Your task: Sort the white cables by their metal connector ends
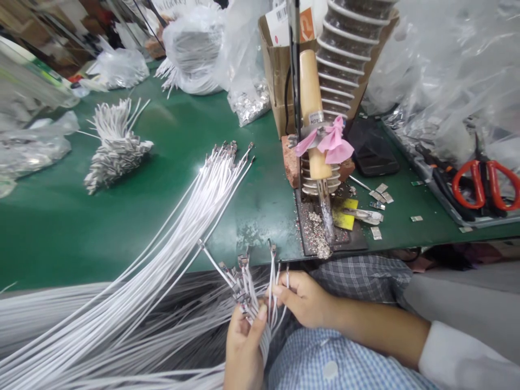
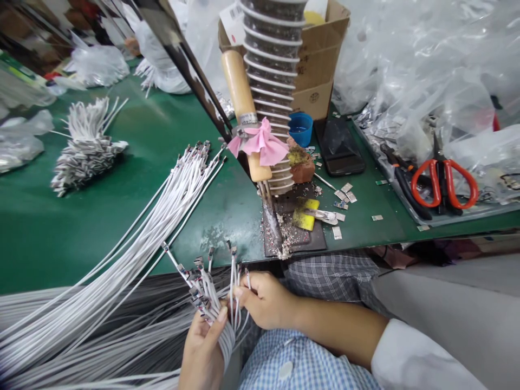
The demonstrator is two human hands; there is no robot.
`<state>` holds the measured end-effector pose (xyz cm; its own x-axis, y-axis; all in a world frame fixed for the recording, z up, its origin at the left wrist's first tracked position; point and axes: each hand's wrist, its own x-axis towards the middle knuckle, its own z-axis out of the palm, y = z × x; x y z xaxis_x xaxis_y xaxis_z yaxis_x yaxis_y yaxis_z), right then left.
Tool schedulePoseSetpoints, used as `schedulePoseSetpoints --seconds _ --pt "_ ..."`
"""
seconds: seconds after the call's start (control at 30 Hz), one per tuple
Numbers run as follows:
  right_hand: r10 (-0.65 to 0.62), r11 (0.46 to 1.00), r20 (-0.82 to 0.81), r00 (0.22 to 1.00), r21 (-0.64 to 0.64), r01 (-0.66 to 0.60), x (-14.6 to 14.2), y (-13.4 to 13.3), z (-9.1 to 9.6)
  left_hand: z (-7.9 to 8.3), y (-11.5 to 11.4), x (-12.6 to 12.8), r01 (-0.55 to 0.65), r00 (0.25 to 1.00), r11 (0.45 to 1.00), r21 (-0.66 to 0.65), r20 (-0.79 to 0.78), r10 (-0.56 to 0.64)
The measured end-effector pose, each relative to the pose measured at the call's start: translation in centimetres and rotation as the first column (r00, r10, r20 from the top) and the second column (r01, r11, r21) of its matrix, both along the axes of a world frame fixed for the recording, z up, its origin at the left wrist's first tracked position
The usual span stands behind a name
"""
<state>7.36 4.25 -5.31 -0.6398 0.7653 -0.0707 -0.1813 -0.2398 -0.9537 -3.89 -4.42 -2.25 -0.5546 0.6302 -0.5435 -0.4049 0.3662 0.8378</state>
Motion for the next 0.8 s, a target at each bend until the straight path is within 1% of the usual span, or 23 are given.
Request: schedulePoseSetpoints --seconds 0.07,0.17,0.3,0.4,0.47,0.6,0.8 --pt "0.002 1.0 -0.006 1.0 -0.019 -0.002 0.03 0.04 0.1 -0.05 -0.12 0.02 -0.008 1.0 1.0 0.004 0.001 0.008" --pt "0.013 0.994 0.03 0.999 -0.109 -0.009 0.04 0.03 0.33 -0.03 -0.31 0.04 -0.011 1.0 1.0 -0.009 0.01 0.011" --pt "0.015 0.979 0.058 0.998 -0.202 -0.003 -0.05 -0.1 0.48 -0.43 -0.66 -0.3 0.022 1.0 1.0 -0.001 0.017 -0.022" --pt "0.004 0.975 0.064 0.998 -0.223 0.01 -0.13 -0.24 0.32 -0.8 -0.86 -0.56 0.041 0.999 0.999 0.0 0.03 -0.041" --pt "-0.004 0.977 0.064 0.998 -0.213 0.017 -0.14 -0.33 0.15 -0.87 -0.92 -0.6 0.035 0.999 0.999 0.01 0.037 -0.035" --pt "0.001 0.979 0.054 0.999 -0.206 0.01 -0.1 -0.45 -0.11 -0.7 -0.86 -0.6 0.015 0.999 0.999 0.031 0.04 -0.016" --pt "0.02 0.969 0.029 0.999 -0.246 -0.013 -0.23 -0.37 -0.03 -0.45 -0.62 -0.57 0.019 1.0 0.999 0.028 0.01 -0.019"
